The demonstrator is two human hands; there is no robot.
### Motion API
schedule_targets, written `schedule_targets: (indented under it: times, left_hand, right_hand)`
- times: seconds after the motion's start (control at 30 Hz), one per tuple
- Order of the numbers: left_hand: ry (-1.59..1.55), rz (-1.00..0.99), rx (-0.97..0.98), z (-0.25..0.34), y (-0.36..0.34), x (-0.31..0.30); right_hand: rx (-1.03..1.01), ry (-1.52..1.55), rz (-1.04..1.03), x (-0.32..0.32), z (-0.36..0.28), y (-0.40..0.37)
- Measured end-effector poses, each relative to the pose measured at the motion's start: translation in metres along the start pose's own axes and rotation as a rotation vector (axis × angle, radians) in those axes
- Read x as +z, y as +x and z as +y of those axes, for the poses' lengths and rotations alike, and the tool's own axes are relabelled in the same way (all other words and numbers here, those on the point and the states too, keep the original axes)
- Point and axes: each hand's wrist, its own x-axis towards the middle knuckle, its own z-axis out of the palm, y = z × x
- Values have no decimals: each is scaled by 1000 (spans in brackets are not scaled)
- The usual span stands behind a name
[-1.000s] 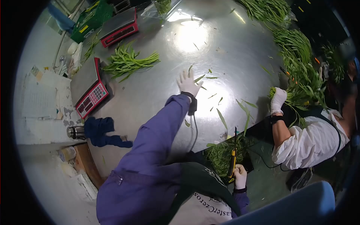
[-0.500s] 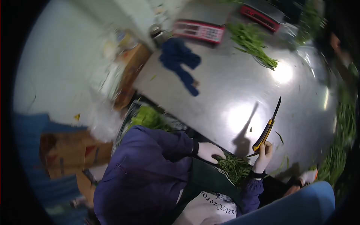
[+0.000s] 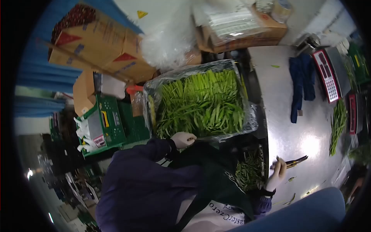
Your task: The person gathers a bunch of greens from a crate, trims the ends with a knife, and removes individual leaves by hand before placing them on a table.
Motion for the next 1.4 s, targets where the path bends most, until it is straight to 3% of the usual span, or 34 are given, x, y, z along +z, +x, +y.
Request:
schedule_targets:
  times: [0.1,0.23,0.33,0.43,0.5,0.57,0.63,0.7,0.77,0.87,0.93,1.03,1.1,1.17,1.23,1.3,1.37,1.4]
  left_hand:
    - [-87,246,110,-20,-11,-11]
    - [-191,395,1,-39,-27,-42]
    - [-306,600,40,-73,-18,-55]
    - [-146,904,-25,-103,6,-71]
    - [-224,922,-244,-138,27,-71]
    - [-424,777,-462,-168,45,-73]
    - [-467,730,-460,-193,59,-71]
    - [-483,749,-519,-197,68,-72]
    - [-590,763,-586,-205,81,-63]
    - [-765,790,-659,-203,95,-50]
    - [-801,759,-707,-199,100,-52]
    - [-883,699,-676,-200,102,-62]
    - [-892,621,-642,-207,105,-68]
    - [-897,542,-604,-212,109,-71]
    - [-671,491,-733,-216,113,-72]
    - [-625,487,-641,-226,113,-74]
    - [-549,489,-471,-245,120,-66]
    - [-586,546,-357,-238,109,-72]
  right_hand:
    - [-7,88,-364,95,-38,21]
    - [-142,-83,-642,222,-23,48]
    - [68,56,-768,298,-3,59]
    - [190,134,-826,356,9,55]
    - [238,119,-871,391,24,52]
    - [286,81,-923,426,46,46]
    - [250,39,-953,464,76,36]
    - [104,-214,-980,496,109,24]
    - [-19,-415,-834,513,119,0]
    - [91,-675,-826,533,137,-33]
    - [-12,-680,-786,542,144,-56]
    - [-85,-652,-788,542,139,-71]
    - [-36,-566,-908,539,126,-74]
    - [-138,-556,-892,532,129,-79]
    - [-139,-412,-1070,523,128,-76]
    - [-146,-356,-1086,519,124,-65]
    - [348,-146,-1160,516,107,-42]
    - [182,-199,-990,521,122,-33]
